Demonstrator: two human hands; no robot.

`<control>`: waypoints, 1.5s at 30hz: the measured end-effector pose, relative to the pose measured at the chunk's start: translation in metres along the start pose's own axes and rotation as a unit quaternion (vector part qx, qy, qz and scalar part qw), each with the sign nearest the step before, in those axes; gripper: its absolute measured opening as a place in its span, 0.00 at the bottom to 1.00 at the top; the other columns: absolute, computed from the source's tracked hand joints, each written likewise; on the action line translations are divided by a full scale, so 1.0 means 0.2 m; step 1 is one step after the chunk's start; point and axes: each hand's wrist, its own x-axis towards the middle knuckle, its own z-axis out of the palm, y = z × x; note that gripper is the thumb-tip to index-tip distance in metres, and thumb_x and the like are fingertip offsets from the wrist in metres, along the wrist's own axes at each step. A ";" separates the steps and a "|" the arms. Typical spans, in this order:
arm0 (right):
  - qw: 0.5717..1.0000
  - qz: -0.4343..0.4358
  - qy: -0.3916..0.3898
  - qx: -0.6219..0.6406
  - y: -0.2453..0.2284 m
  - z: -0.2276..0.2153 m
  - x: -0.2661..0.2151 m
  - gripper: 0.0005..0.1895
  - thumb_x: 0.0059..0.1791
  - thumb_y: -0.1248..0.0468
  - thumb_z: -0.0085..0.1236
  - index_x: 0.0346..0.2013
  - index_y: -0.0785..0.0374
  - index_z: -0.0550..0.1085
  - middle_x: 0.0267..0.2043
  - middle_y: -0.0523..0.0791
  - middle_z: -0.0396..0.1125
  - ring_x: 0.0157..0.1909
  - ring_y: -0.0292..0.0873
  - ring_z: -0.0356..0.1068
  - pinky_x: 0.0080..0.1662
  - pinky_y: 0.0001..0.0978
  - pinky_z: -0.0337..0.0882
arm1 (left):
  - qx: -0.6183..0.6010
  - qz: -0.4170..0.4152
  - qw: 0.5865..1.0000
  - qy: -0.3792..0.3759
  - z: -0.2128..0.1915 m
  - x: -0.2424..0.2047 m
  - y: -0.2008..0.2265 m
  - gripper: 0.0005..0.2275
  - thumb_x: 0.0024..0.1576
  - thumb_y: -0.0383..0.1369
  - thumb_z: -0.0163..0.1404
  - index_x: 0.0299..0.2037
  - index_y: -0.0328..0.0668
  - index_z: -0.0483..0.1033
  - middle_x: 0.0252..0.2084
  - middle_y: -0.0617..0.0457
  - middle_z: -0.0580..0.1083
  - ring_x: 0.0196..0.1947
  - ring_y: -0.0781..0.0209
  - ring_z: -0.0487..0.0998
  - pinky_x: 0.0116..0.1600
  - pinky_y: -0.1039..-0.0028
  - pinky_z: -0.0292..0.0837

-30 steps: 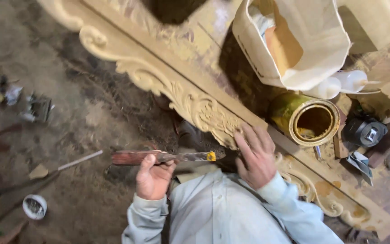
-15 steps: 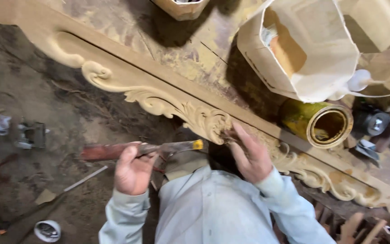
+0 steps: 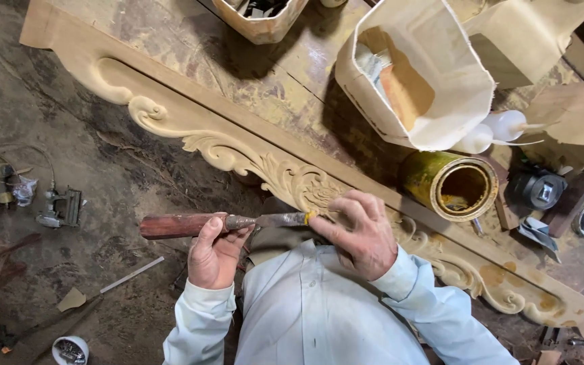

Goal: A person applies a yellow-tinted finish to an intricately carved wooden panel using a small applicator tool, carefully working the liquid into the detailed recesses of the carving.

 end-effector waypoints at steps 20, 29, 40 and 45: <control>0.976 0.124 -0.127 -0.129 0.54 0.23 -0.33 0.38 0.39 0.65 0.57 0.66 0.45 0.66 0.48 0.53 0.58 0.39 0.55 0.62 0.38 0.52 0.65 | -0.035 -0.014 0.999 0.003 -0.02 -0.12 -0.06 0.08 0.60 0.34 0.52 0.37 0.37 0.79 0.29 0.40 0.80 0.33 0.49 0.83 0.63 0.42 0.72; 0.948 0.150 -0.169 -0.224 0.49 0.24 -0.28 0.36 0.46 0.66 0.52 0.68 0.37 0.63 0.52 0.52 0.56 0.38 0.54 0.59 0.34 0.48 0.64 | -0.042 -0.016 0.999 -0.003 -0.04 -0.10 -0.07 0.09 0.60 0.34 0.52 0.38 0.36 0.79 0.29 0.39 0.80 0.33 0.48 0.83 0.63 0.43 0.73; 0.928 0.143 -0.180 -0.295 0.49 0.23 -0.28 0.37 0.42 0.67 0.56 0.64 0.36 0.64 0.53 0.52 0.58 0.37 0.56 0.62 0.33 0.48 0.64 | -0.021 0.002 0.999 -0.046 0.00 -0.14 -0.05 0.10 0.62 0.36 0.51 0.40 0.37 0.80 0.31 0.41 0.81 0.36 0.49 0.84 0.63 0.44 0.72; 0.916 0.134 -0.201 -0.321 0.48 0.26 -0.23 0.42 0.37 0.61 0.60 0.66 0.33 0.63 0.57 0.50 0.57 0.41 0.56 0.64 0.35 0.48 0.64 | -0.050 -0.005 0.999 0.009 -0.07 -0.13 -0.08 0.08 0.62 0.35 0.51 0.37 0.40 0.80 0.32 0.41 0.81 0.34 0.49 0.83 0.61 0.44 0.75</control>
